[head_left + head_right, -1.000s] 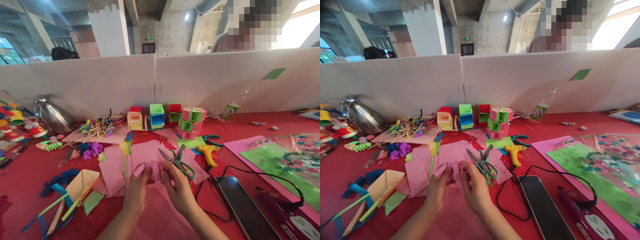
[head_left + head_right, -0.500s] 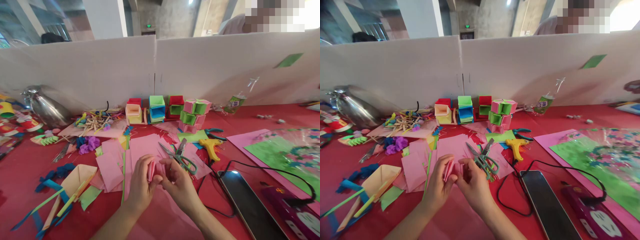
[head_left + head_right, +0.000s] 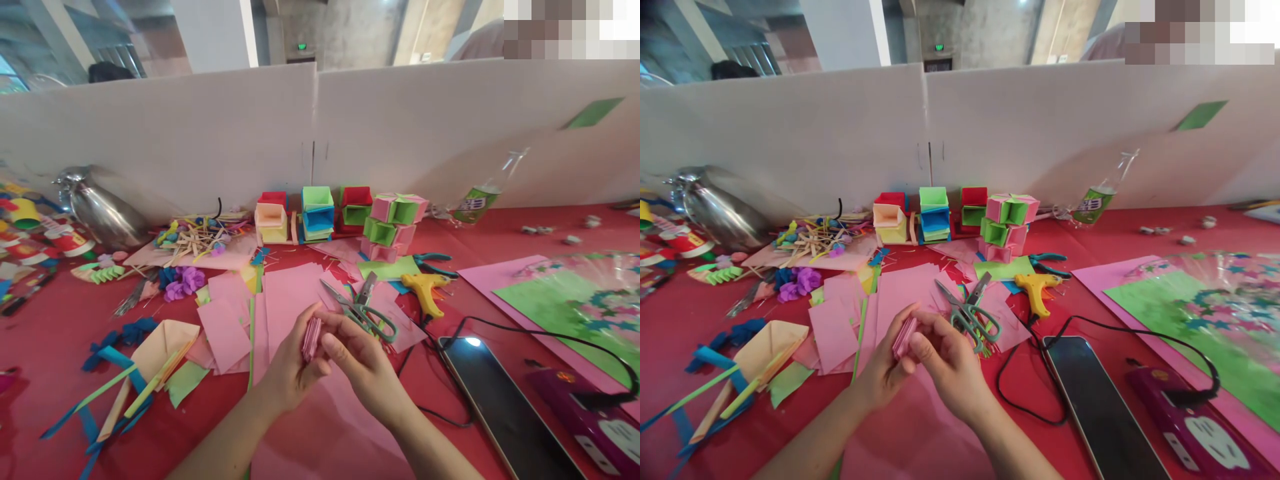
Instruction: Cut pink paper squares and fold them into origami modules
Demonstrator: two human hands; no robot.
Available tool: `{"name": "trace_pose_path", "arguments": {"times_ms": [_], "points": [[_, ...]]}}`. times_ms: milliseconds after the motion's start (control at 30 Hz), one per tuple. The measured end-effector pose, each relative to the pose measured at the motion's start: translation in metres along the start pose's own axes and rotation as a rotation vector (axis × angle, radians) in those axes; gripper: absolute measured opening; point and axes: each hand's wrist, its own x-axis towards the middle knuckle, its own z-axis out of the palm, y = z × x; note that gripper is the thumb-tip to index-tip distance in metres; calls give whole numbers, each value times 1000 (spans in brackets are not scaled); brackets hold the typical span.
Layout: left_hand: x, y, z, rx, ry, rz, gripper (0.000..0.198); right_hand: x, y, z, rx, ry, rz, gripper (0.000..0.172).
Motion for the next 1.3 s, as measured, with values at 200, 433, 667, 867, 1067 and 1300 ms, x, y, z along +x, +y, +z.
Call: {"name": "trace_pose_path", "arguments": {"times_ms": [200,433,667,867,1067,1300], "points": [[-2,2,2,-69,46,-40,75,0,9,-5,-541,143,-366,35],[2,7,3,-259,54,-62,62,5,10,-11,-667,125,-584,28],[8,19,-3,-433,-93,-96,50,7,4,-16,-738,14,-623,31],[8,15,-14,-373,-166,-186,63,6,-2,-20,-737,-130,-526,26],[8,17,-17,-345,-198,-317,41,6,-2,-23,-668,-82,-379,10],[7,14,-12,37,13,-247,50,6,4,-12,-937,-77,-408,31]]}}
